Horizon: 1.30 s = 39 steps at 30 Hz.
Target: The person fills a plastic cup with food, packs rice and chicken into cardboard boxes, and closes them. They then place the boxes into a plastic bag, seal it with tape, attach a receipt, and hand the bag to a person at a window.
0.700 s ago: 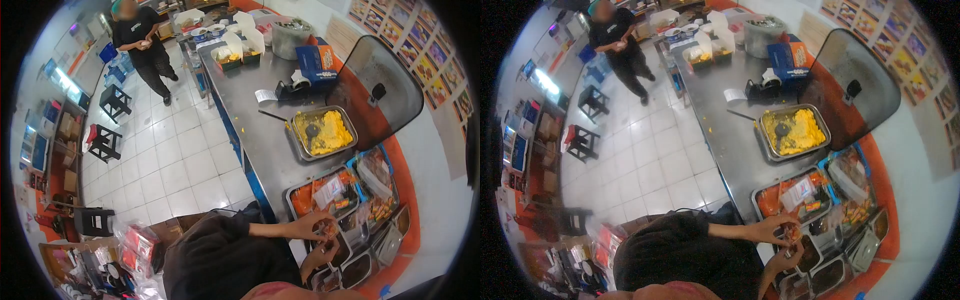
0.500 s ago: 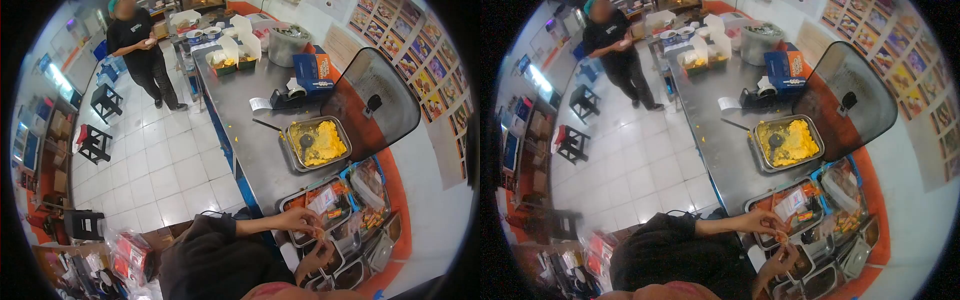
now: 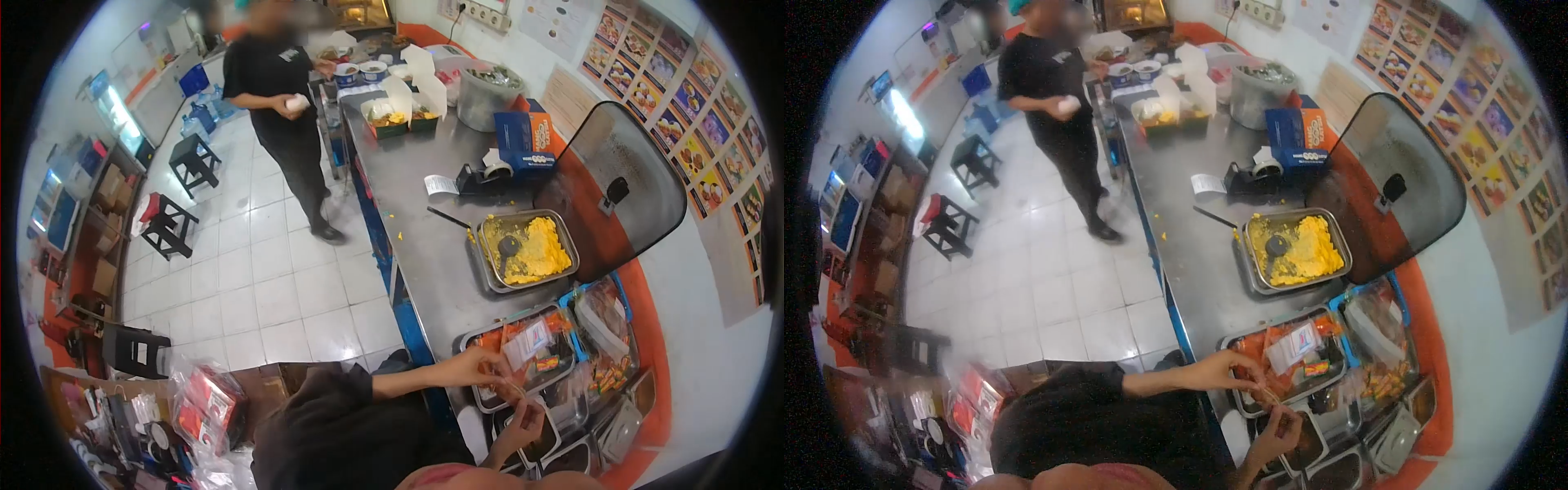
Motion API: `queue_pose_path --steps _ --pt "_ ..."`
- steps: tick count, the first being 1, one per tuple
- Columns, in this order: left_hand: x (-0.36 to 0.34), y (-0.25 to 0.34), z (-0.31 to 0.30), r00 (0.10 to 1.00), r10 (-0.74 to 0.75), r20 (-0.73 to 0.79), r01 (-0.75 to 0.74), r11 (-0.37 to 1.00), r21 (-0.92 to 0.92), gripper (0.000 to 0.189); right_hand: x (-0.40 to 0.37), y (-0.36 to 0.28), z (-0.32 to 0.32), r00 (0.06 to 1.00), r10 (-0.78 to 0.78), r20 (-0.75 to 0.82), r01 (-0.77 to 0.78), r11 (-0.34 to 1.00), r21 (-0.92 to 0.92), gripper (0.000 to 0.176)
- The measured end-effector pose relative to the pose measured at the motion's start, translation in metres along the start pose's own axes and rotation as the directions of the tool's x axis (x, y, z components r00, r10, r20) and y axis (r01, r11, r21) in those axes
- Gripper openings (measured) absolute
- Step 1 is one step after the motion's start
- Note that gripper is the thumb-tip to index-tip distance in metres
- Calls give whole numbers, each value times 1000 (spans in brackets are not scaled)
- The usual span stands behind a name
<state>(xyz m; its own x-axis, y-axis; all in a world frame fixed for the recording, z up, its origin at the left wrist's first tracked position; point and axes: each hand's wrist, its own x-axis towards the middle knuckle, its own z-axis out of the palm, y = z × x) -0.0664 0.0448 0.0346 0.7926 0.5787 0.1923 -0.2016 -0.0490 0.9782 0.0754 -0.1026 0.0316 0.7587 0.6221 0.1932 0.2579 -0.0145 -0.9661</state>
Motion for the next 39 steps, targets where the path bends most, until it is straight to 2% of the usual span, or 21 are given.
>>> queue_pose_path --steps 2,6,7,8,10,11,13,16,18,19,20,23,25,26,28,30,31,32,35,39 --pt "-4 -1 -4 1000 11 -10 -11 999 31 19 -5 -1 4 999 38 32 -39 998 50 8" --pt "-9 5 -20 1000 20 -10 -19 997 81 17 -9 -4 13 994 -12 106 10 1000 20 5" --pt "-9 15 -26 996 -83 22 82 996 37 14 -11 -9 20 996 10 88 -13 1000 29 4" --pt "-8 15 -33 996 -84 21 84 996 26 14 -12 -11 25 997 32 70 -34 999 38 4" --pt "-6 14 -49 998 9 59 -24 965 262 20 -9 -1 34 997 -21 73 24 999 -28 4" --pt "-5 10 -58 998 9 61 -24 967 253 20 -7 1 42 994 -74 79 81 993 -84 5" --pt "0 3 -85 993 106 51 -117 926 358 17 0 -11 73 995 -48 86 54 996 -66 7" --pt "5 4 -145 990 132 46 -140 940 312 14 13 -12 129 990 -63 127 70 996 -53 9" --pt "6 6 -190 993 117 20 -117 944 309 14 18 -13 176 986 6 166 -10 1000 25 7" --pt "5 6 -211 995 93 -19 -83 952 295 14 22 -15 196 973 101 208 -88 994 -69 8" --pt "4 7 -235 996 93 -12 -86 953 289 14 24 -16 221 974 103 199 -90 993 -74 8" --pt "2 14 -294 993 108 -45 -90 952 292 13 38 -42 300 957 -29 287 5 996 84 10" --pt "-1 14 -327 979 165 -123 -111 926 362 8 47 -47 333 944 -19 330 -13 995 94 9" --pt "-2 17 -341 983 150 -108 -103 930 352 8 50 -51 348 929 -19 369 -27 993 119 8" --pt "0 23 -363 975 134 -180 -63 934 351 9 57 -62 374 928 4 372 -54 991 125 9" --pt "3 24 -379 977 140 -158 -82 942 326 9 59 -63 390 912 -85 402 44 993 109 10" --pt "4 25 -386 975 157 -156 -103 945 312 9 57 -58 394 918 -14 396 -23 996 89 11" --pt "5 25 -391 977 155 -147 -105 949 298 9 57 -62 397 922 -6 386 -25 997 76 11" --pt "12 27 -403 980 149 -133 -96 935 340 9 61 -73 412 942 -23 333 -15 993 113 11" --pt "22 29 -409 985 146 -86 -104 922 372 12 70 -77 420 937 -29 349 -4 996 94 12"
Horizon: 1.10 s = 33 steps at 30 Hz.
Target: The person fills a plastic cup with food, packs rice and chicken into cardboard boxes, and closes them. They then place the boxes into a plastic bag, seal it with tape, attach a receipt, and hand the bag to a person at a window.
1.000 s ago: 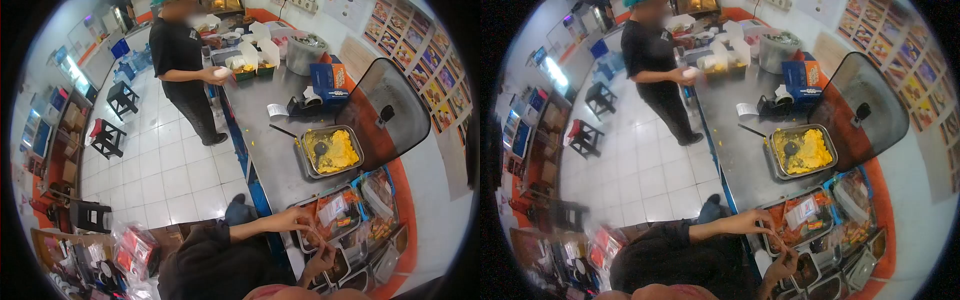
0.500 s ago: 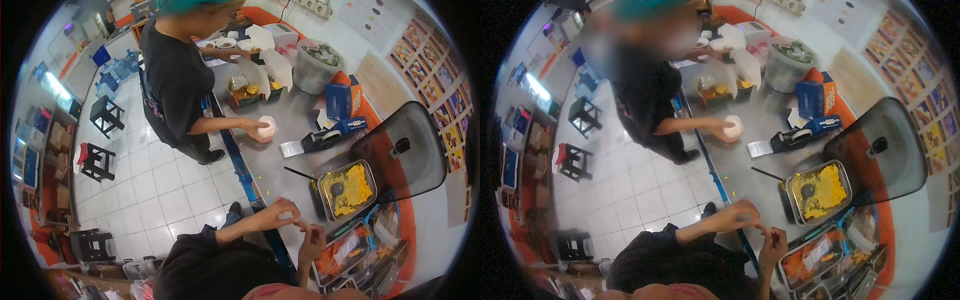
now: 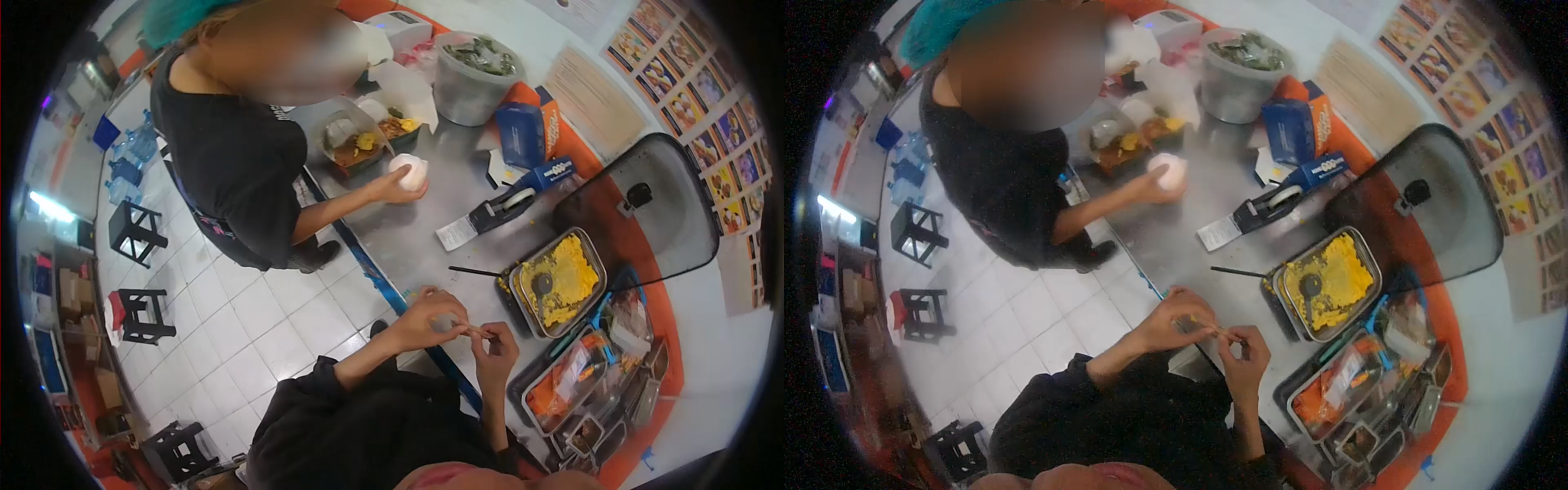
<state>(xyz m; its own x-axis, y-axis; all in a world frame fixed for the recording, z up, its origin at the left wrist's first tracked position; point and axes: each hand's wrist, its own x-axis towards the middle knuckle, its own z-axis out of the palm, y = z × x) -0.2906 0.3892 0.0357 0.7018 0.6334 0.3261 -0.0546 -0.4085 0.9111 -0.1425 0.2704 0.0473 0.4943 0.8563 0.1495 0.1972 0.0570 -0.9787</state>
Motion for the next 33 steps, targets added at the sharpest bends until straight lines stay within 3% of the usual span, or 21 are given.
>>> queue_pose_path --steps 11,17,19,20,23,24,26,28,29,31,33 --pt "2 2 -10 997 60 53 -62 998 22 16 -1 -3 16 999 -24 23 25 998 -64 15" --pt "3 7 -30 999 36 38 -41 989 145 13 11 -1 20 999 -7 35 10 996 -88 15" --pt "-1 -5 -37 991 -120 -64 118 992 -40 15 19 5 28 999 -25 33 27 998 -59 14" --pt "-2 -9 -42 990 -124 -68 122 992 -35 15 25 8 34 998 -38 42 39 999 -26 14" --pt "-5 -21 -61 964 -146 -221 152 988 12 14 51 4 53 985 -116 131 123 991 -45 13" --pt "-6 -25 -69 949 -123 -291 168 977 135 15 62 1 60 963 -174 204 196 976 -94 12" --pt "-5 -28 -90 932 -82 -352 185 944 271 17 87 -2 81 966 -136 218 158 984 -86 12" --pt "0 -28 -116 811 -149 -566 191 982 14 32 122 -17 103 972 -67 225 72 997 -15 14" --pt "-5 -31 -133 815 -125 -566 175 984 35 32 142 -27 115 972 -90 218 92 996 1 14" --pt "-30 -44 -163 766 -248 -593 237 967 -97 41 182 -43 143 966 -164 201 133 979 157 14" --pt "-52 -55 -183 792 -327 -516 317 942 -111 38 219 -48 179 959 -220 178 191 967 168 14"
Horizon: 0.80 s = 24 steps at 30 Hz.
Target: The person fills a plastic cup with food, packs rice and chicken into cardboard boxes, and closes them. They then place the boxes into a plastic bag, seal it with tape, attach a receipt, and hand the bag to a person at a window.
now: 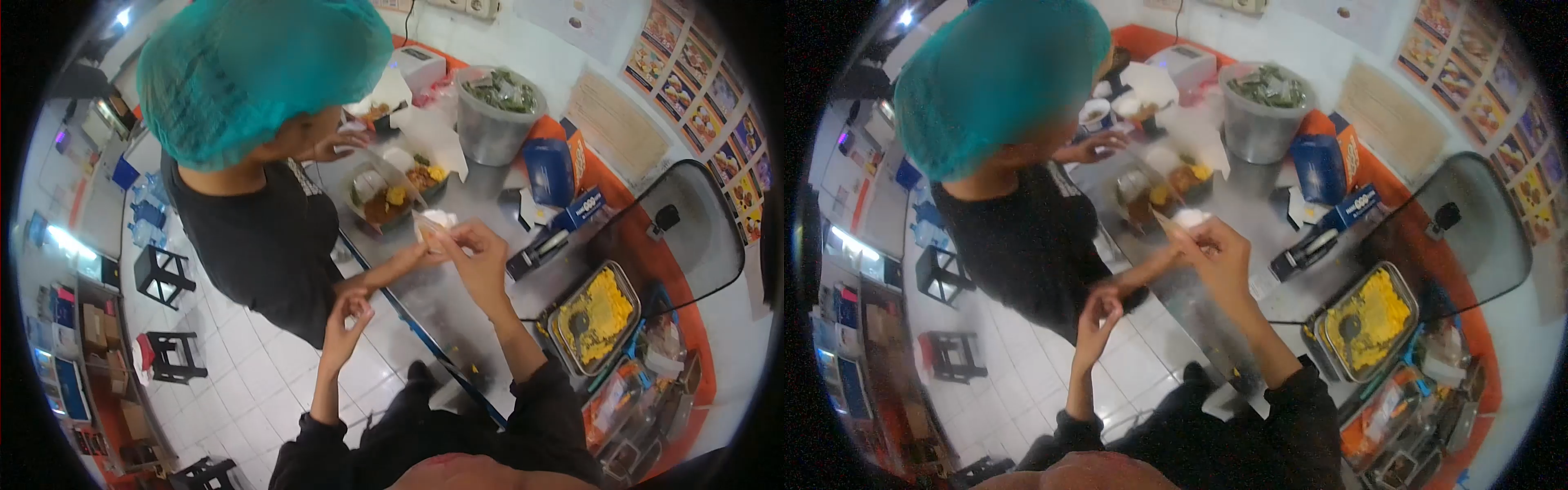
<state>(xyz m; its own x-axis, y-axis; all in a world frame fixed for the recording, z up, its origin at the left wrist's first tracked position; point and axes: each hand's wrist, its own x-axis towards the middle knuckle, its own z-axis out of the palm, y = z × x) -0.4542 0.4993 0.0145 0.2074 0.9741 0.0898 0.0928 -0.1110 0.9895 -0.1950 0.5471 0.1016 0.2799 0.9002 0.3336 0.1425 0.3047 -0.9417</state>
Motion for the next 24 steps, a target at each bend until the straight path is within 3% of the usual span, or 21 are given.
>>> queue_pose_path --steps 2,5,7,11,13,14,16,18,20,21,22,24 --pt "-5 -10 -11 999 -36 -9 36 999 24 36 33 8 31 1000 -19 -12 19 1000 -3 14" --pt "-4 -20 -18 994 -103 -36 104 994 38 34 76 25 83 994 6 105 -26 983 184 16" --pt "5 -22 -14 992 -108 -60 108 994 -4 32 100 63 119 994 -39 106 57 984 -167 21" --pt "15 -21 -15 987 -155 -42 158 984 86 29 127 152 178 992 -83 91 107 948 -301 27" --pt "15 -20 -21 977 -202 -68 208 973 104 26 126 168 195 957 -290 -11 202 692 -693 34" --pt "16 -19 -25 977 -203 -60 209 971 115 26 131 174 198 958 -286 -24 191 697 -691 34" --pt "11 -16 -30 977 -208 -40 211 974 86 25 141 129 196 941 -332 71 328 832 -447 39" --pt "9 -6 -31 973 -229 -44 231 970 76 23 176 108 228 985 -174 10 173 968 -183 36" --pt "5 9 -31 978 -179 -109 202 947 249 20 227 102 265 982 -131 133 102 974 202 39" --pt "5 27 -29 981 -119 -150 167 917 363 15 259 102 295 951 53 305 -162 925 343 39" --pt "1 35 -31 980 -124 -158 175 914 365 15 276 99 316 849 193 492 -426 802 420 39" --pt "-8 49 -36 975 42 -217 103 784 612 13 268 87 329 816 238 526 -479 788 388 39"
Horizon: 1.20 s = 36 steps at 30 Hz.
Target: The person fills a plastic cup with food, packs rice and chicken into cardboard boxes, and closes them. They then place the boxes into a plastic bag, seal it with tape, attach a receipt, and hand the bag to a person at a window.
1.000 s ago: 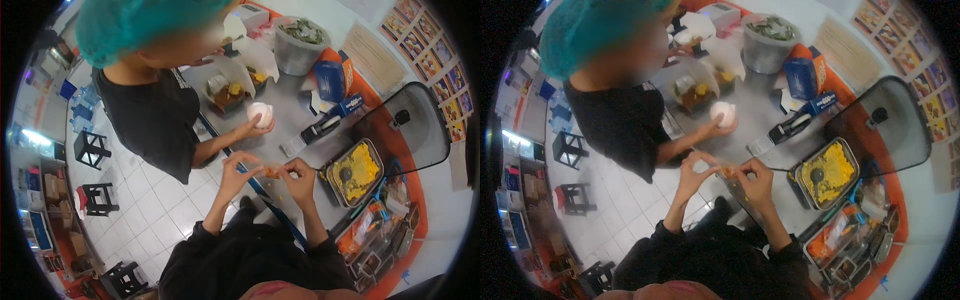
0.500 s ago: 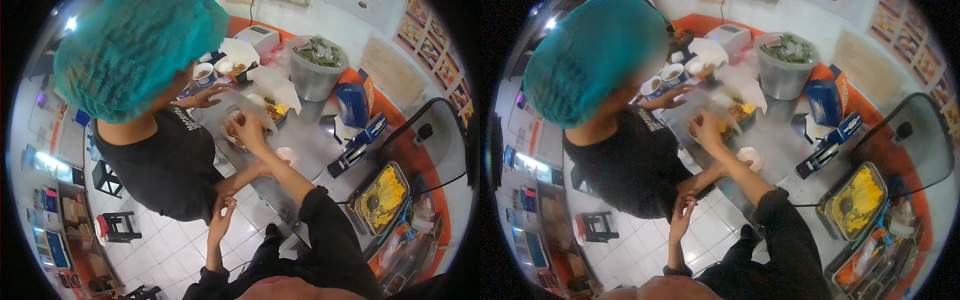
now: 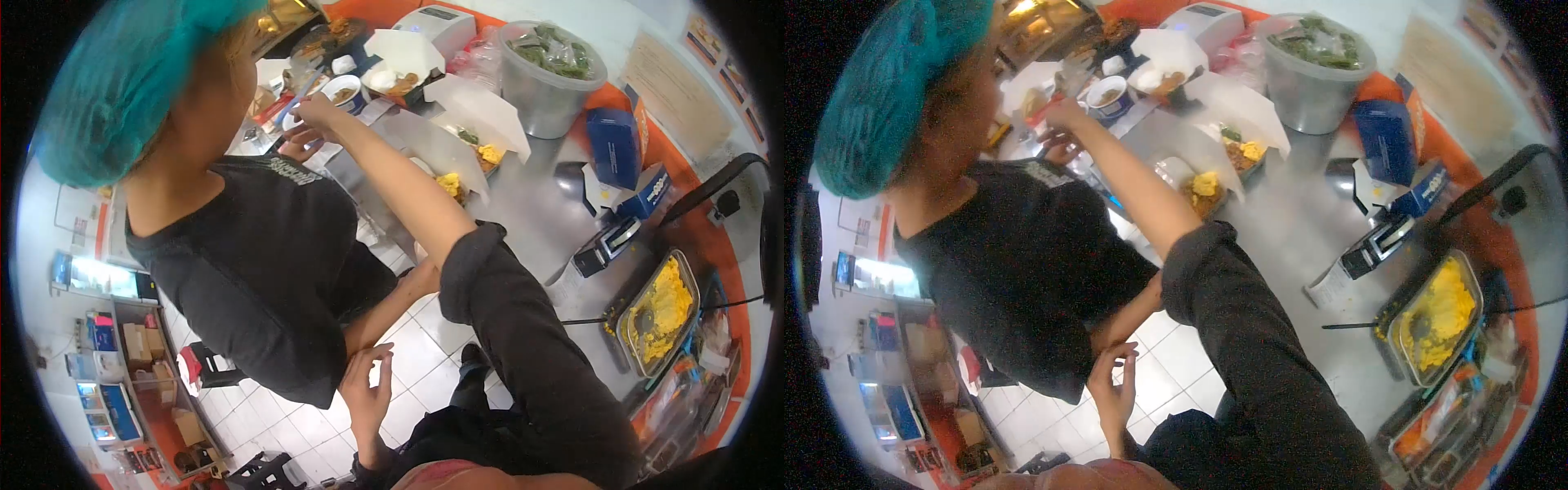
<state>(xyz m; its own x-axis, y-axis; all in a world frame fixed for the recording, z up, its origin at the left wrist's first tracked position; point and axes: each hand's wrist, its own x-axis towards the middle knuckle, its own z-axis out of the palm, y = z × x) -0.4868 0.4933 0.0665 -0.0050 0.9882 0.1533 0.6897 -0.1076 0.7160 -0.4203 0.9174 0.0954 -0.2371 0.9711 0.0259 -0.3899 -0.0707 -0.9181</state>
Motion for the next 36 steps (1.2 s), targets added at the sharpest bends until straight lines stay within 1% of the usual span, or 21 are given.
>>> queue_pose_path --steps 2,4,5,6,8,13,15,16,17,18,19,20,21,22,23,25,26,28,32,34,36 --pt "-5 4 -10 996 -23 -89 22 1000 -5 10 3 -8 22 995 101 13 -101 995 -24 40" --pt "-12 4 -17 982 -113 -150 83 977 -196 10 4 -21 42 980 197 22 -196 979 -56 40" --pt "-13 4 -18 985 -116 -126 83 967 -241 11 3 -27 47 998 16 -61 -35 941 -337 19" --pt "-11 7 -20 984 -111 -142 75 968 -239 11 5 -26 52 999 6 -48 -22 941 -338 19" --pt "-3 16 -22 999 23 -28 -28 983 -182 11 6 -21 60 996 69 56 -73 995 67 42" --pt "-4 16 -8 986 142 87 -123 974 -192 15 -26 -41 55 998 -38 -50 31 991 -127 45" --pt "-13 18 -1 986 116 120 -84 966 -243 15 -45 -23 32 959 -280 -50 278 959 -43 43" --pt "-17 20 4 984 95 149 -49 957 -285 15 -68 -7 10 806 -588 -67 564 797 -216 39" --pt "-19 23 7 984 99 145 -52 954 -296 15 -103 7 -12 560 -828 -18 765 525 -373 35" --pt "-21 25 11 980 90 177 -20 932 -362 15 -148 13 -31 624 -754 -208 625 641 -445 29" --pt "-25 27 15 973 81 215 18 906 -423 15 -234 -18 -32 918 -248 -308 275 960 45 28" --pt "-27 28 18 973 86 216 17 900 -435 15 -272 18 -61 872 -390 -294 396 917 -43 29" --pt "-27 29 22 963 87 256 38 894 -446 15 -302 61 -90 723 -624 -297 464 757 -460 27" --pt "-27 31 26 951 88 298 60 888 -455 15 -358 73 -114 844 -480 -239 210 706 -676 26" --pt "-24 34 29 941 136 311 20 892 -452 16 -399 95 -137 927 -199 -318 -97 692 -715 40" --pt "-20 46 34 925 193 327 -27 892 -451 16 -477 95 -145 939 -314 -138 -149 -11 -989 65" --pt "-16 54 41 901 258 348 -79 888 -453 16 -501 102 -150 923 -337 -188 -204 -13 -979 65" --pt "-14 72 53 874 325 360 -118 862 -493 16 -556 125 -157 987 -89 -135 -138 -24 -990 86" --pt "-34 97 103 814 405 417 -111 812 -573 16 -597 151 -147 990 -142 -2 10 89 -996 63" --pt "-49 121 129 741 551 384 -196 724 -661 16 -615 98 -132 990 42 -137 -143 326 -935 49" --pt "-69 150 148 663 617 425 -202 694 -691 13 -649 78 -142 955 -127 -267 -215 323 -922 42"
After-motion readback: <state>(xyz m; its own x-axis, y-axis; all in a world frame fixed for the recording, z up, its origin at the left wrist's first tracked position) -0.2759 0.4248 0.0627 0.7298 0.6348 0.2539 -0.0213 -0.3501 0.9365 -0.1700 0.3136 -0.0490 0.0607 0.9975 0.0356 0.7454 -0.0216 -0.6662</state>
